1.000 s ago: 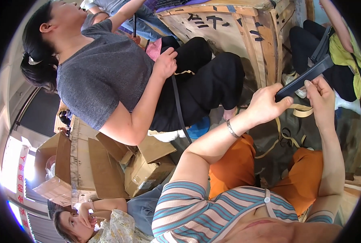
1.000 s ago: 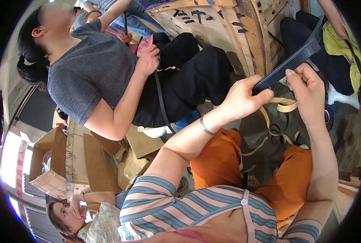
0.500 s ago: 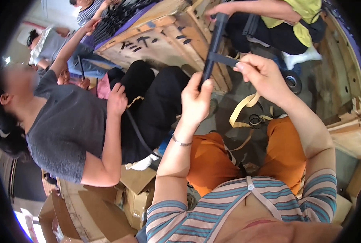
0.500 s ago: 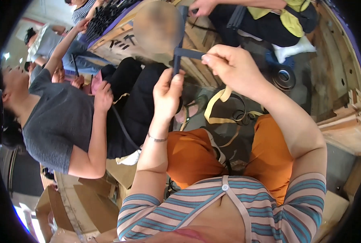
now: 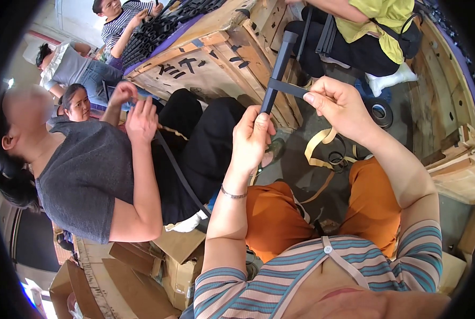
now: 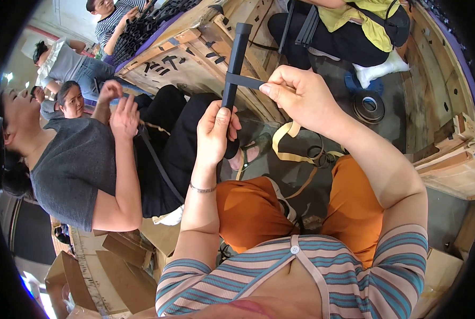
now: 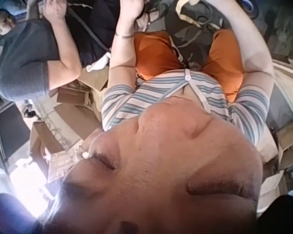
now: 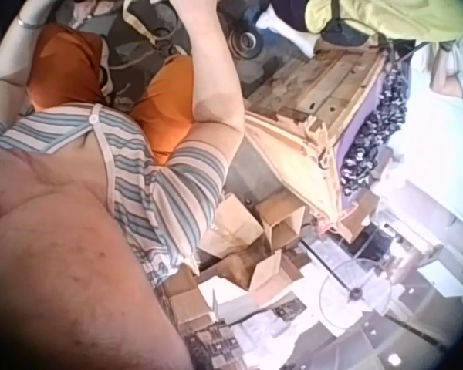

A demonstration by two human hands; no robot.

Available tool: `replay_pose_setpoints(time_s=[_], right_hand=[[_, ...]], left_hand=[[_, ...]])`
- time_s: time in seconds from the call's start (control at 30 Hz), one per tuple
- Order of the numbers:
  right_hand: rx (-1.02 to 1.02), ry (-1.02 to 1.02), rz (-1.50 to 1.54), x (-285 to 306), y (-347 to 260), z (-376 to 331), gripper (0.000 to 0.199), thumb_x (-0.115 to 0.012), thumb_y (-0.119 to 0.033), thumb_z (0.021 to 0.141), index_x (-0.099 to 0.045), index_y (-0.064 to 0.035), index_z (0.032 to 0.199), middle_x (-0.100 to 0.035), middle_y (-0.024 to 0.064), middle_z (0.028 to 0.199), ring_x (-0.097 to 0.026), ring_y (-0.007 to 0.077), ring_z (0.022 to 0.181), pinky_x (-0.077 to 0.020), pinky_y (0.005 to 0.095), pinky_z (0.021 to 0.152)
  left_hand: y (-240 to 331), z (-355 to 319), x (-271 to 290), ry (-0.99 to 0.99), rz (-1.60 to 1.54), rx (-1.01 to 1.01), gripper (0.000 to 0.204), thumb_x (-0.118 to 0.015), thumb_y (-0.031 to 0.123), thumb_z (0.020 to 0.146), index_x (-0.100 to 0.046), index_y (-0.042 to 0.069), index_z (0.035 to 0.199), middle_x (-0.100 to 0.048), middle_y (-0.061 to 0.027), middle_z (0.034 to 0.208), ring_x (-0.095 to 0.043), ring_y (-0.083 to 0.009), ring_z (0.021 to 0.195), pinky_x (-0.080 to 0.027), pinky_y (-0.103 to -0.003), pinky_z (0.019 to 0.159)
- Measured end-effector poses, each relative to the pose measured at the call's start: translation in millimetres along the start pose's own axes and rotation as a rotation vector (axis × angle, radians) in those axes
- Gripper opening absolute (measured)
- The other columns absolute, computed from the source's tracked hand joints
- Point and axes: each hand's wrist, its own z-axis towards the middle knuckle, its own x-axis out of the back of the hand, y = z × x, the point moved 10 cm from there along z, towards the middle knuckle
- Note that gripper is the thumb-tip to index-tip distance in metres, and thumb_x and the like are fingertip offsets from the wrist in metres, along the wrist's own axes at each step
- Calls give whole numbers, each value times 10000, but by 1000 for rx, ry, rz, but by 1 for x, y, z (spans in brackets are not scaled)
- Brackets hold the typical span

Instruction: Applying tan adhesive strips or tape to long black industrial rods.

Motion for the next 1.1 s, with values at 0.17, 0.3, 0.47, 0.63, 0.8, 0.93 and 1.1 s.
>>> replay_pose_setpoints(time_s=[0.17,0.3,0.47,0.63,0.8,0.93,1.1], right_hand=[[-80,-58,-37,-6,-1,-1,178,-563,-127,875,-486,-43,739,-441,-48,644,-418,23,589,-359,185,544],[-75,-65,-42,-7,-2,-3,186,-565,-130,875,-480,-43,734,-444,-43,647,-420,26,596,-364,190,547],[-80,-62,-49,-4,-2,-6,187,-574,-127,868,-477,-40,734,-451,-40,650,-420,29,599,-371,190,553],[-54,-78,-8,-9,-6,-9,182,-580,-124,864,-480,-39,738,-456,-39,647,-421,30,595,-371,189,547],[75,6,4,-5,-14,-10,194,-603,-131,837,-515,-26,698,-429,-53,497,-361,4,484,-285,202,423],[138,23,-32,-1,-21,-12,190,-607,-130,832,-521,-28,696,-421,-55,481,-351,10,461,-278,207,415],[-25,-77,-23,-6,-18,-17,153,-576,-83,855,-482,-33,745,-429,-50,603,-364,11,544,-294,192,473]], left_hand=[[-4,3,1,-42,-90,38,288,-397,259,950,-542,30,852,-519,3,638,-416,-47,517,-353,-179,477],[-14,6,2,-38,-250,100,318,-387,267,950,-554,32,818,-520,1,667,-442,-57,578,-385,-194,544],[-21,6,0,-98,-404,214,356,-407,307,926,-557,20,779,-494,-4,643,-421,-72,547,-349,-191,519],[-15,5,-12,-269,-620,184,234,-530,263,879,-523,40,809,-492,-12,622,-416,-73,484,-328,-186,446],[-4,6,-16,-302,-624,74,220,-676,178,788,-503,53,843,-497,-14,591,-433,-70,467,-335,-180,408],[-8,9,-11,-236,-605,91,201,-641,198,818,-520,39,836,-518,-29,598,-458,-80,470,-357,-180,421],[-6,11,-2,-208,-499,31,320,-521,318,889,-549,3,841,-566,-82,621,-498,-113,466,-395,-196,455]])
